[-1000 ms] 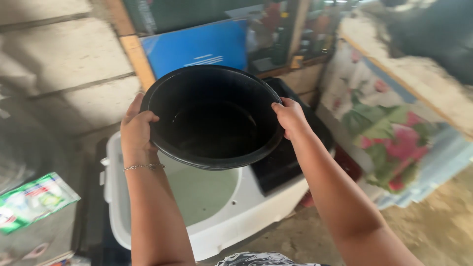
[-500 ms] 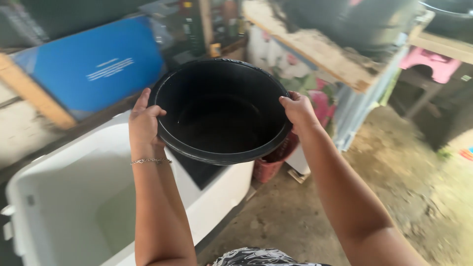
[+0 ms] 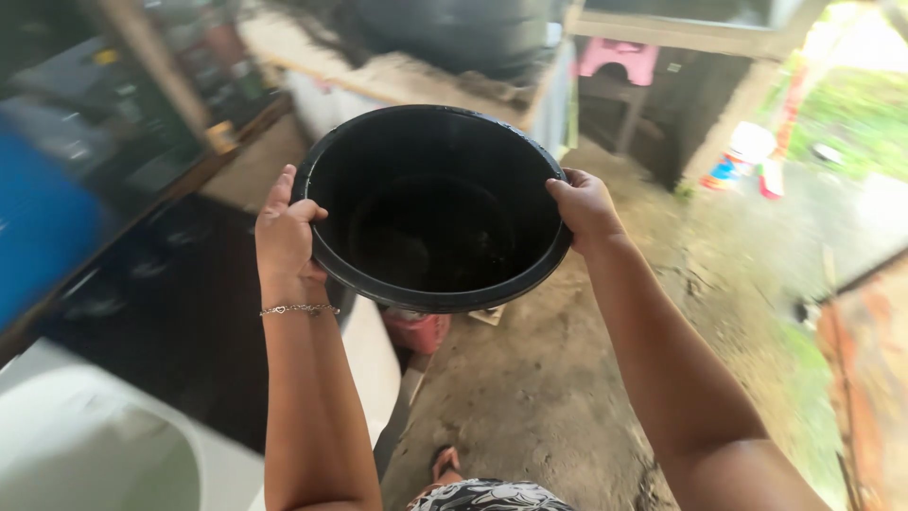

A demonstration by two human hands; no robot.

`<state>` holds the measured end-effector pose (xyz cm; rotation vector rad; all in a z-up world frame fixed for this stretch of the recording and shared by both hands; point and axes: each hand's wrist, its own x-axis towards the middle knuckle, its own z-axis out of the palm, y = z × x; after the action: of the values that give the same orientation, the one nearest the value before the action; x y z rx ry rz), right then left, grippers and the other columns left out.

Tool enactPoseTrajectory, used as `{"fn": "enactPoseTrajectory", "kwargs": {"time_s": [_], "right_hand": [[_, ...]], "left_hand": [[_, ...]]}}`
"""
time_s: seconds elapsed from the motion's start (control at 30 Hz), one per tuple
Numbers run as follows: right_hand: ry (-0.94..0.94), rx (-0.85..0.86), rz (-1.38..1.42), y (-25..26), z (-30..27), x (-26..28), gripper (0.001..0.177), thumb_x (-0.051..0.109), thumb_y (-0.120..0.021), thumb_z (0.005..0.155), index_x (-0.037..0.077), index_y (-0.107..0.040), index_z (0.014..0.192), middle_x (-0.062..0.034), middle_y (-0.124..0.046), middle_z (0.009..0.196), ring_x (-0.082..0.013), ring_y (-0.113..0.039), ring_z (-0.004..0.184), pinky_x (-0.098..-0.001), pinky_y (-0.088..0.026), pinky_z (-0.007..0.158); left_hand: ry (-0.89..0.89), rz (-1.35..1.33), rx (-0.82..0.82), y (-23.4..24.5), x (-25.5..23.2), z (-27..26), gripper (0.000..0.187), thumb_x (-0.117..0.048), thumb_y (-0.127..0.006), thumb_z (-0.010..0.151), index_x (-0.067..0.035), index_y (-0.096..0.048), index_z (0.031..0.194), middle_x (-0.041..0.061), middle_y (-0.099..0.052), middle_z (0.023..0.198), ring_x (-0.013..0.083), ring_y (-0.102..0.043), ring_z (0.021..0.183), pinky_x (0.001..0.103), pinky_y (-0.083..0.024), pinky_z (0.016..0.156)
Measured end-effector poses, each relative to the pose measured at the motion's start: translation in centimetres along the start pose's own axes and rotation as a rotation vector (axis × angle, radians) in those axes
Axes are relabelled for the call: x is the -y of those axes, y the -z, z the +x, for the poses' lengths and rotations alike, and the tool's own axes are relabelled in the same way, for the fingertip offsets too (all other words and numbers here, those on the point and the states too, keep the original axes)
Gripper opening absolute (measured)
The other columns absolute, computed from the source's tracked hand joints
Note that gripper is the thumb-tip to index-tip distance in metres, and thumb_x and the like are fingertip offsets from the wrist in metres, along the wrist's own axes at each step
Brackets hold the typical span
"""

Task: Move plastic basins and fill them with water at an outdoor sink.

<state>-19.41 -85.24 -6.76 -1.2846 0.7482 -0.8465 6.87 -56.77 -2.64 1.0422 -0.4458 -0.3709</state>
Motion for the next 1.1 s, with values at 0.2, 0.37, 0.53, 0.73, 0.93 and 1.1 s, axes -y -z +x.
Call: {"fn": "enactPoseTrajectory", "kwargs": {"time_s": [0.2, 0.37, 0.53, 0.73, 0.93, 1.1], "right_hand": [[0.055, -0.156, 0.051, 8.5, 1.8, -0.1, 0.025, 0.009, -0.062, 0.098, -0.003, -0.066, 0.119, -0.0074, -0.073, 0.098, -0.0146, -0.069, 0.080, -0.0311, -0.059, 0.073], [0.072, -0.272, 0.076, 14.2, 2.9, 0.6, 0.024, 0.010, -0.060, 0.099, -0.001, -0.066, 0.119, -0.0072, -0.074, 0.097, -0.0145, -0.070, 0.079, -0.0312, -0.060, 0.072], [0.047, -0.467, -0.019, 19.0, 4.5, 2.2, 0.024, 0.012, -0.061, 0.099, -0.001, -0.066, 0.119, -0.0083, -0.073, 0.093, -0.0150, -0.069, 0.074, -0.0322, -0.058, 0.066], [0.071, -0.593, -0.001, 23.4, 6.9, 2.9, 0.025, 0.011, -0.061, 0.099, -0.001, -0.066, 0.120, -0.0092, -0.073, 0.090, -0.0146, -0.068, 0.068, -0.0313, -0.058, 0.060], [0.072, -0.670, -0.029, 27.1, 10.0, 3.6, 0.025, 0.011, -0.061, 0.099, -0.002, -0.065, 0.120, -0.0102, -0.073, 0.089, -0.0152, -0.069, 0.067, -0.0311, -0.059, 0.060], [0.097, -0.685, -0.035, 31.2, 13.9, 3.9, 0.027, 0.011, -0.061, 0.098, -0.004, -0.064, 0.121, -0.0104, -0.073, 0.090, -0.0160, -0.069, 0.069, -0.0312, -0.059, 0.060]], "left_hand": [[0.122, -0.100, 0.130, -9.0, 4.2, 3.2, 0.079, 0.016, -0.047, 0.074, 0.002, -0.048, 0.152, 0.012, -0.066, 0.128, 0.0173, -0.065, 0.094, 0.026, -0.056, 0.074], [0.204, -0.198, 0.276, -16.2, 8.4, 6.7, 0.081, 0.018, -0.045, 0.072, 0.002, -0.043, 0.151, 0.011, -0.065, 0.132, 0.0173, -0.069, 0.104, 0.025, -0.057, 0.081], [0.233, -0.179, 0.384, -23.6, 13.1, 10.3, 0.083, 0.017, -0.048, 0.071, 0.001, -0.045, 0.153, 0.009, -0.064, 0.131, 0.0142, -0.066, 0.102, 0.024, -0.056, 0.081], [0.326, -0.165, 0.512, -30.9, 17.5, 13.9, 0.082, 0.014, -0.049, 0.073, 0.001, -0.045, 0.154, 0.012, -0.065, 0.124, 0.0171, -0.065, 0.095, 0.027, -0.056, 0.081], [0.328, -0.252, 0.568, -37.1, 22.2, 17.1, 0.081, 0.017, -0.049, 0.072, 0.005, -0.045, 0.152, 0.008, -0.064, 0.136, 0.0169, -0.069, 0.112, 0.026, -0.057, 0.091], [0.375, -0.247, 0.612, -42.6, 24.8, 18.6, 0.082, 0.017, -0.048, 0.071, 0.004, -0.044, 0.152, 0.015, -0.063, 0.131, 0.0215, -0.069, 0.105, 0.029, -0.059, 0.086]]}}
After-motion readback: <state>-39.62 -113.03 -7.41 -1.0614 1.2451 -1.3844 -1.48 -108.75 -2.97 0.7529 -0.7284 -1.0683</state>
